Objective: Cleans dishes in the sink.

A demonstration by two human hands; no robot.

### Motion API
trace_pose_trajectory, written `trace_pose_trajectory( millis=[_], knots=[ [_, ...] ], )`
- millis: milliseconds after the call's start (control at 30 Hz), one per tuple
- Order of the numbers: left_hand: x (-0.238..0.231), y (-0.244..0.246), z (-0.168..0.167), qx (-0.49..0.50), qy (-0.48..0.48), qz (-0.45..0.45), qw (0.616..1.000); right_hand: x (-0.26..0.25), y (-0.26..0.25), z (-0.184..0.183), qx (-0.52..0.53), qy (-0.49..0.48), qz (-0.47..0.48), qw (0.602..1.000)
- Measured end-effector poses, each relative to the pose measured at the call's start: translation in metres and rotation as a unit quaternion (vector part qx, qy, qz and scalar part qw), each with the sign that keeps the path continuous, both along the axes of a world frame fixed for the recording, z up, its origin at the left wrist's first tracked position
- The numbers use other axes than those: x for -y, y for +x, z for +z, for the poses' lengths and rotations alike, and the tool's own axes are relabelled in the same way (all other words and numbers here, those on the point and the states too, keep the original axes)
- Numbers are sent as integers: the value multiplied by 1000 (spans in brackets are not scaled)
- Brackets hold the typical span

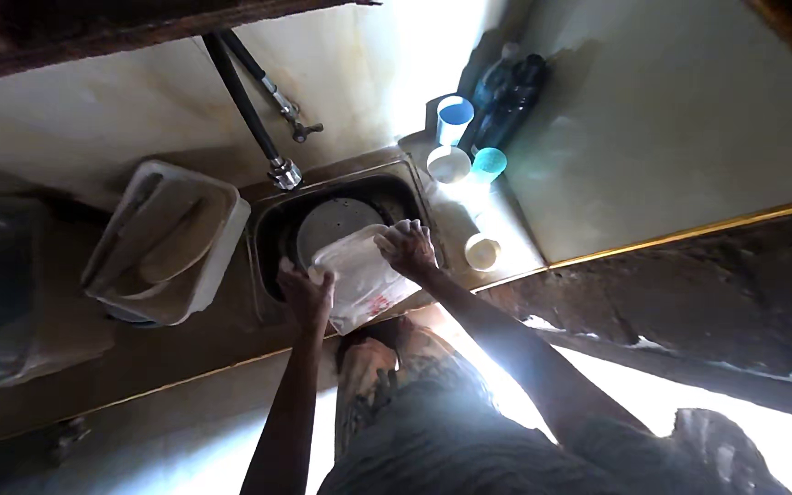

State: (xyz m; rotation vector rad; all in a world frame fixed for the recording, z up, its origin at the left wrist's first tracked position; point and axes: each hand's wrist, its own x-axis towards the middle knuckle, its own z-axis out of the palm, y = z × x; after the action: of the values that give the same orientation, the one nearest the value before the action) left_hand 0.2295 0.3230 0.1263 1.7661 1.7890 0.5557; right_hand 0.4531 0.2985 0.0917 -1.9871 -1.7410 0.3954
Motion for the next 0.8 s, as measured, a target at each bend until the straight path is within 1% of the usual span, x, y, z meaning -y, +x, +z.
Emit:
trace_pose_trajectory(
  millis=[33, 100, 133, 167, 233, 267, 300, 333, 367, 433, 533, 567, 633, 667, 733, 800],
  knots=[
    [-8, 2, 7, -55, 9, -61, 997, 2, 1, -1, -8, -8, 12, 1000],
    [-22, 17, 16, -161, -7, -181, 970, 9, 1, -3, -32, 2, 28, 999],
    [-26, 27, 21, -201, -23, -217, 955, 11, 0, -4, -43, 12, 16, 999],
    [-30, 35, 23, -229, -31, -234, 944, 12, -2, -6, -53, 23, -20, 998],
    [-36, 37, 17, -236, -7, -251, 939, 9, -13, -7, -73, 53, -133, 987],
    [-37, 36, 14, -232, 3, -256, 939, 6, -22, -3, -83, 46, -183, 979],
    [-37, 36, 13, -230, 8, -260, 938, 3, -31, 6, -95, 14, -214, 972],
    [-36, 35, 13, -229, 12, -260, 938, -2, -42, 12, -107, -16, -219, 970],
    [-36, 34, 12, -225, 18, -258, 940, -6, -54, 15, -126, -9, -210, 969],
    [-37, 29, 5, -215, 16, -257, 942, -9, -69, 12, -142, 56, -176, 972],
    [-43, 27, 1, -218, 11, -274, 937, -8, -65, 7, -139, 93, -99, 981],
    [-44, 28, 0, -222, 6, -280, 934, -9, -58, 3, -119, 93, -96, 984],
    [-50, 28, -4, -215, 3, -290, 933, -16, -40, -3, -77, 59, -130, 987],
    [-52, 27, -7, -214, 3, -293, 932, -15, -33, -6, -56, 58, -142, 987],
    [-56, 24, -6, -222, -9, -296, 929, 1, -27, -10, -21, 97, -130, 987],
    [-61, 18, -5, -227, 0, -306, 925, 33, -30, -23, -9, 151, -95, 984]
  ],
)
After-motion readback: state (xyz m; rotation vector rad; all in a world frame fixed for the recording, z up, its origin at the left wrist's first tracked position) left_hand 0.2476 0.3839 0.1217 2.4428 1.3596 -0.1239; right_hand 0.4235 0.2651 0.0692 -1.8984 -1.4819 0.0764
